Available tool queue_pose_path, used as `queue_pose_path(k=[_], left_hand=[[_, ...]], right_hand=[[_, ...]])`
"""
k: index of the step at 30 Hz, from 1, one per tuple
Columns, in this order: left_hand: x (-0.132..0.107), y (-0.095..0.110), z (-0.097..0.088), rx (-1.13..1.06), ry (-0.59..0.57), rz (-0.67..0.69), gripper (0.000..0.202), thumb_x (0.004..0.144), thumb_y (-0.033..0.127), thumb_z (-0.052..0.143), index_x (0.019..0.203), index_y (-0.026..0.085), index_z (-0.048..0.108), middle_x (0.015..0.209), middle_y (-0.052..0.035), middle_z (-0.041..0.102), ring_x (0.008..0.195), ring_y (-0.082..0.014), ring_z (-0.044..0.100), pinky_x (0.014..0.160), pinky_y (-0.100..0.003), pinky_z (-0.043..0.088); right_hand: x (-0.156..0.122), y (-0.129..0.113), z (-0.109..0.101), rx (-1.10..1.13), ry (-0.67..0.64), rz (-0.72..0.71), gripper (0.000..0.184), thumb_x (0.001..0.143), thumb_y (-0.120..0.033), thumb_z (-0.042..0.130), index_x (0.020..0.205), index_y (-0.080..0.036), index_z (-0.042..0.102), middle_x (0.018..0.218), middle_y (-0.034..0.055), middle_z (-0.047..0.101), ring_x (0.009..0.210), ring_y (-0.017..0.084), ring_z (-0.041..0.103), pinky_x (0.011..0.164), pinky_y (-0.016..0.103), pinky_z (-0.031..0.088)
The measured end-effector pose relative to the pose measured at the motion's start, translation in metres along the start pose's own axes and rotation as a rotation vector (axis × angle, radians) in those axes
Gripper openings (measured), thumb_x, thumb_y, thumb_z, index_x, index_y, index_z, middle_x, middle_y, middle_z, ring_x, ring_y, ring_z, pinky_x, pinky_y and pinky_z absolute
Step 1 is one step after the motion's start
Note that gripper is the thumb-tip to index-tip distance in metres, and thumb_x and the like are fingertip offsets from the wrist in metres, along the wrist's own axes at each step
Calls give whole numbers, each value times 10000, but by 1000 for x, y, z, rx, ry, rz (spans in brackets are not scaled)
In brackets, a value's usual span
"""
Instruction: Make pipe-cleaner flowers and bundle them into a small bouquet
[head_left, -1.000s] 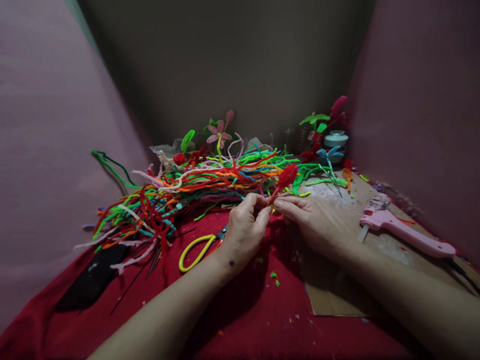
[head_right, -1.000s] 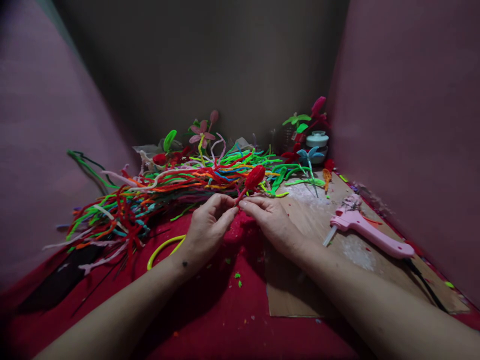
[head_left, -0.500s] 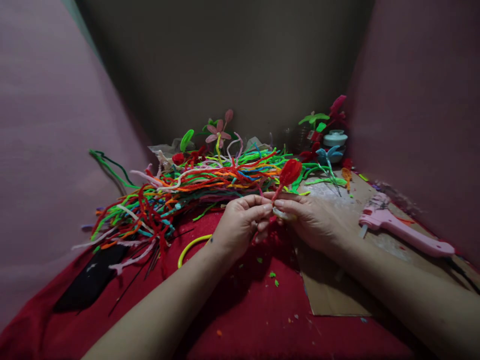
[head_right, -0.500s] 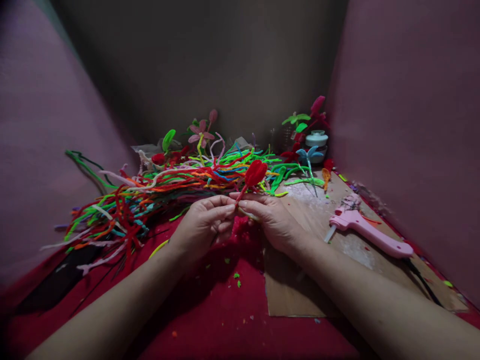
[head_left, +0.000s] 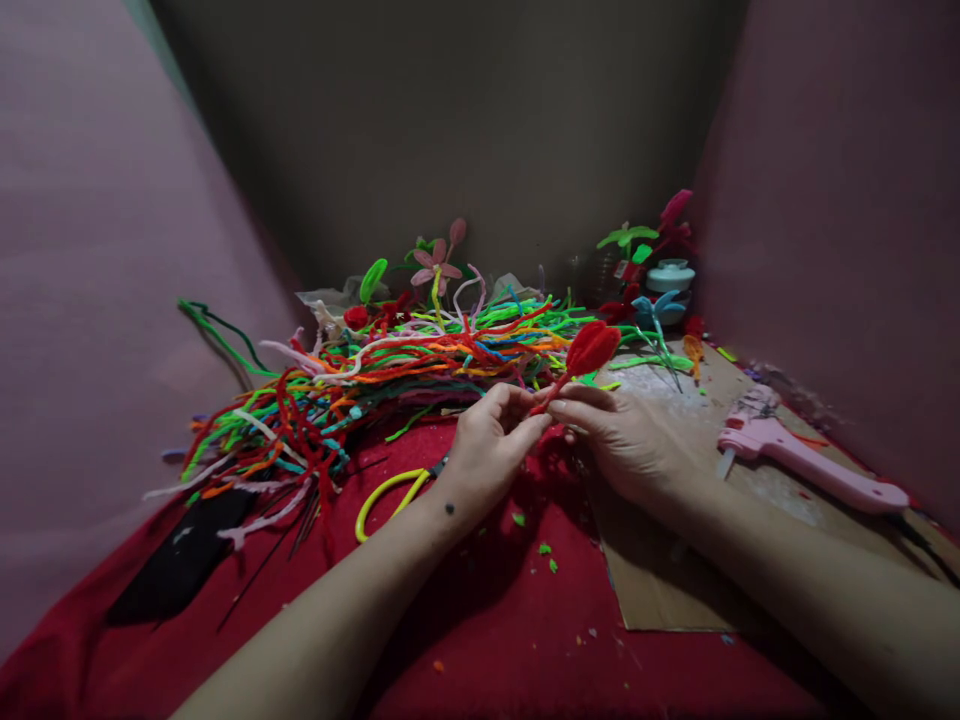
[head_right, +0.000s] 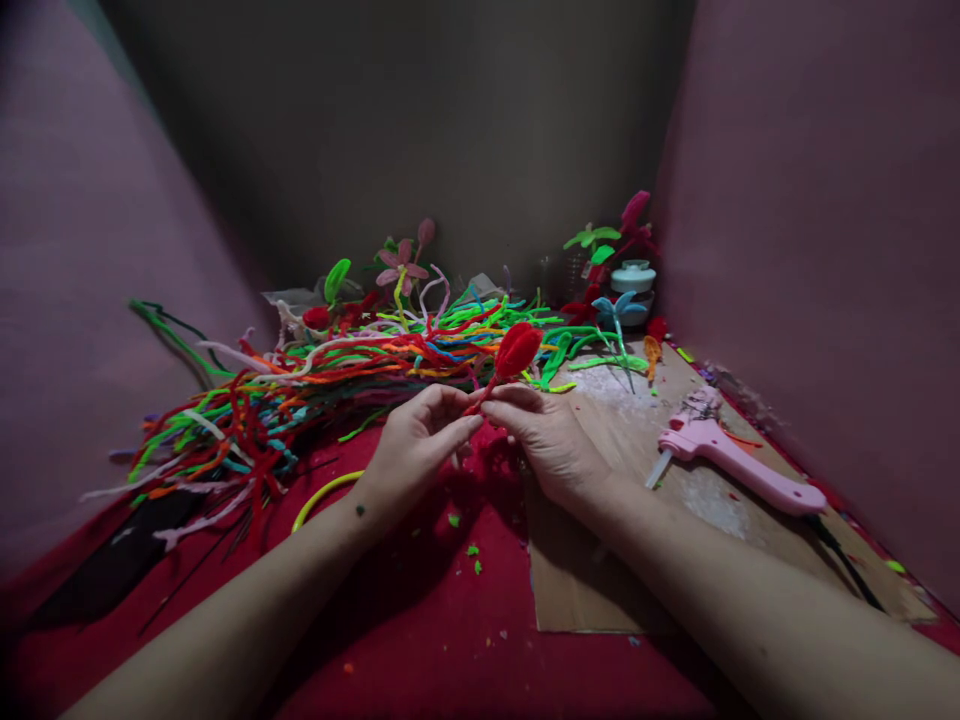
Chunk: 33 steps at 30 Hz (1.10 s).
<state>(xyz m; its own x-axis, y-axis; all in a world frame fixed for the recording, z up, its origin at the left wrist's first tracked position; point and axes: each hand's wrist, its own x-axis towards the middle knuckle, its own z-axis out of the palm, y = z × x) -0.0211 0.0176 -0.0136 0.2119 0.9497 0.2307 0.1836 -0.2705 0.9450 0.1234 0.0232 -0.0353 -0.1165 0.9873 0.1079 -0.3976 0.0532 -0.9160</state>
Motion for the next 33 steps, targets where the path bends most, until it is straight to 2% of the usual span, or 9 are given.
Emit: queue_pose_path(k=[3, 6, 13, 21, 25, 30, 33], left_hand=[[-3, -6, 2, 236, 47, 156, 123, 785, 245, 582, 880, 170, 557, 773, -8, 619, 659, -108, 552, 624, -225, 418], [-4, -9, 1, 381, 68, 250, 84, 814, 235, 551, 880, 183, 552, 792, -17, 626, 668, -111, 554, 641, -224, 407], [-4, -13, 1, 483, 74, 320, 67, 841, 249, 525, 842, 182, 531, 772, -18, 613, 670, -116, 555, 643, -223, 417], [-5, -14, 0, 645, 82, 525, 56, 864, 175, 476, 874, 173, 531, 796, -29, 610, 701, -116, 558, 658, -221, 435], [-4, -10, 0, 602, 86, 492, 74, 862, 167, 471, 845, 169, 543, 771, -24, 617, 671, -104, 550, 640, -210, 425], [-4, -4, -1, 448, 95, 267, 86, 844, 200, 494, 807, 160, 560, 680, 8, 587, 573, -79, 500, 558, -187, 381], [-5, -1, -1, 317, 70, 148, 102, 836, 235, 500, 799, 161, 561, 618, 34, 539, 495, -58, 432, 490, -174, 339]], right_hand=[[-1, 0, 1, -35, 14, 24, 107, 666, -251, 698, 763, -207, 704, 754, -5, 674, 674, 128, 552, 645, 272, 397], [-3, -2, 2, -65, 17, 26, 128, 675, -265, 684, 784, -200, 703, 751, 2, 678, 676, 133, 551, 653, 283, 391], [-4, -4, 3, -93, 6, 44, 167, 688, -295, 664, 803, -177, 693, 740, 13, 671, 633, 133, 543, 602, 275, 384], [-1, 0, 4, -4, -69, 34, 133, 709, -266, 652, 800, -180, 696, 857, 34, 687, 752, 158, 578, 715, 305, 421], [-2, -3, 4, -65, -52, 22, 137, 718, -278, 650, 794, -174, 699, 786, 19, 671, 694, 133, 545, 672, 278, 396], [-5, -10, 6, -161, -36, 41, 221, 731, -349, 630, 815, -156, 695, 669, -8, 588, 564, 97, 426, 544, 251, 310], [-5, -12, 7, -190, -41, 30, 222, 733, -349, 604, 777, -151, 692, 631, -10, 549, 547, 94, 393, 524, 249, 285]])
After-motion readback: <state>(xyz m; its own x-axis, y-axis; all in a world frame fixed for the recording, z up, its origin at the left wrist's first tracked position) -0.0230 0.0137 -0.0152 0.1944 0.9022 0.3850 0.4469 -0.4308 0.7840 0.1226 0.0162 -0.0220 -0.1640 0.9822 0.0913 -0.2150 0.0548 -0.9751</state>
